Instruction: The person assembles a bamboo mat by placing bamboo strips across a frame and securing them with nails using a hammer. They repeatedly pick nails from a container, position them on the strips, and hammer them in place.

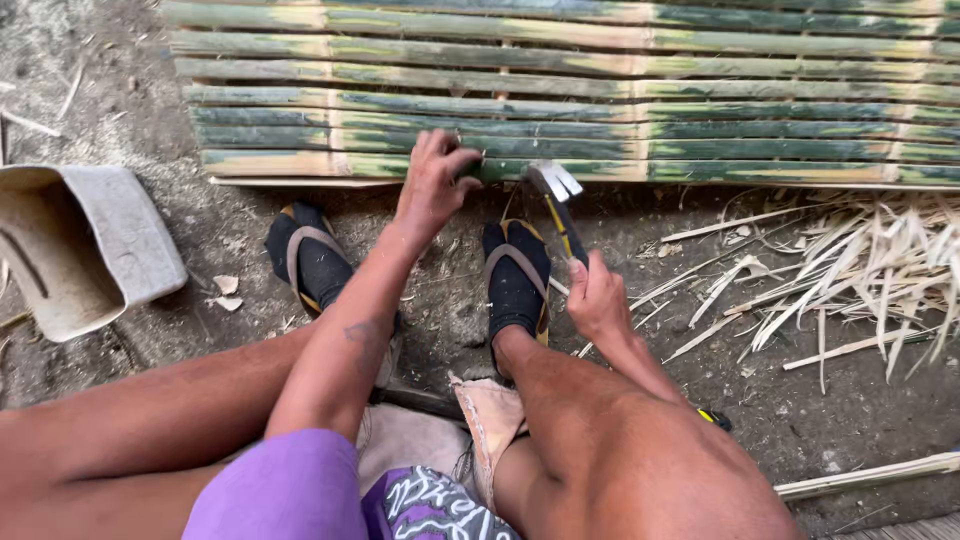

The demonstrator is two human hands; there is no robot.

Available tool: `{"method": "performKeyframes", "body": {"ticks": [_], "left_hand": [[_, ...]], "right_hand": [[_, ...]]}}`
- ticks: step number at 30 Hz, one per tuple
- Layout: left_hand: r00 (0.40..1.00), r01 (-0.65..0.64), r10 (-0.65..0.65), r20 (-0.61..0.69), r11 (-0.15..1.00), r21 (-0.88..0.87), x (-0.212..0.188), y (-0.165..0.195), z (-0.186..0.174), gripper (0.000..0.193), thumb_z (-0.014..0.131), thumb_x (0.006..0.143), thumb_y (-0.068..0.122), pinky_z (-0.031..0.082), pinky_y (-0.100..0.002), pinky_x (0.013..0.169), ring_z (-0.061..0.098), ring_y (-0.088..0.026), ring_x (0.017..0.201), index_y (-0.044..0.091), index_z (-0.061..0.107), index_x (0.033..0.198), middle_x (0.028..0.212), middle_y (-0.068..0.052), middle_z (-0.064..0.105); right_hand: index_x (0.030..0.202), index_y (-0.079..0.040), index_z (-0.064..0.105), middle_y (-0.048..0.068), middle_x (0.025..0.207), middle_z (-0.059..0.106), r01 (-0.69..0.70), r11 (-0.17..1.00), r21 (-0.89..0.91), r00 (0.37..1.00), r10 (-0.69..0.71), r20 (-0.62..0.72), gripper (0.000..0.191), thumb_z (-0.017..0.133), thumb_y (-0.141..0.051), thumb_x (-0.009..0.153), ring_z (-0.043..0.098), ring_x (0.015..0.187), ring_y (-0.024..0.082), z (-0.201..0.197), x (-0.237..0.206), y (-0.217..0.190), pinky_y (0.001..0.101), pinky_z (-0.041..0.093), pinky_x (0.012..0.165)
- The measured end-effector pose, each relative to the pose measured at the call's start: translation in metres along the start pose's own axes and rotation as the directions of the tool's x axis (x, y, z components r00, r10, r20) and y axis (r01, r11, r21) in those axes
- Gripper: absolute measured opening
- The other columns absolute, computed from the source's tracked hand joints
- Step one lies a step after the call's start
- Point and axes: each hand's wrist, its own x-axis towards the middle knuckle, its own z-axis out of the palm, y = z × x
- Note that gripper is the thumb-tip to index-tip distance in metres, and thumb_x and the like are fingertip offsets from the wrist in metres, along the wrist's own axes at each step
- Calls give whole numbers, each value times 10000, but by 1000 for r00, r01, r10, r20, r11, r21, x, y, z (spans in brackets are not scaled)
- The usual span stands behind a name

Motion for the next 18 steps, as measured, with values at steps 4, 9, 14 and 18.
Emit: {"method": "performKeyframes", "body": {"ticks": [4, 9, 14, 18], "left_hand": [[974, 214, -220, 55, 972, 92, 9, 5, -13, 622, 992, 616, 284, 371, -495, 1091, 446, -307, 1307, 139, 681, 1136, 1369, -75, 518], [879, 383, -434, 198, 890, 248, 43, 9, -23, 1253, 1049, 371, 436, -16, -634, 1223, 24, -374, 1539, 168, 441, 1434, 1662, -147, 105], [869, 346, -414, 269, 899, 267, 52, 8, -31, 1360, 1007, 468, 523, -116, -595, 1251, -121, -367, 1576, 236, 292, 1589, 1716, -128, -35], [822, 344, -459, 338, 872, 347, 47, 10, -30, 1383, 971, 534, 554, -135, -593, 1225, -154, -380, 1551, 215, 193, 1626, 1699, -162, -98]], "right_hand": [[996, -11, 535, 255, 633, 635, -109, 994, 3, 991, 109, 82, 332, 441, -318, 1081, 671, 608, 467, -1, 7, 1, 565, 474, 547], [1040, 6, 514, 244, 612, 628, -134, 991, 30, 985, 130, 117, 333, 419, -312, 1067, 678, 595, 453, 1, 9, 2, 558, 469, 515], [1027, 8, 565, 231, 683, 626, 94, 993, 67, 995, -92, -27, 338, 460, -306, 1096, 653, 644, 429, -6, -2, 3, 514, 460, 524], [1113, 21, 560, 181, 731, 617, 391, 912, 124, 913, -367, -179, 339, 389, -272, 1094, 633, 599, 300, -2, 9, 2, 415, 484, 517]]}}
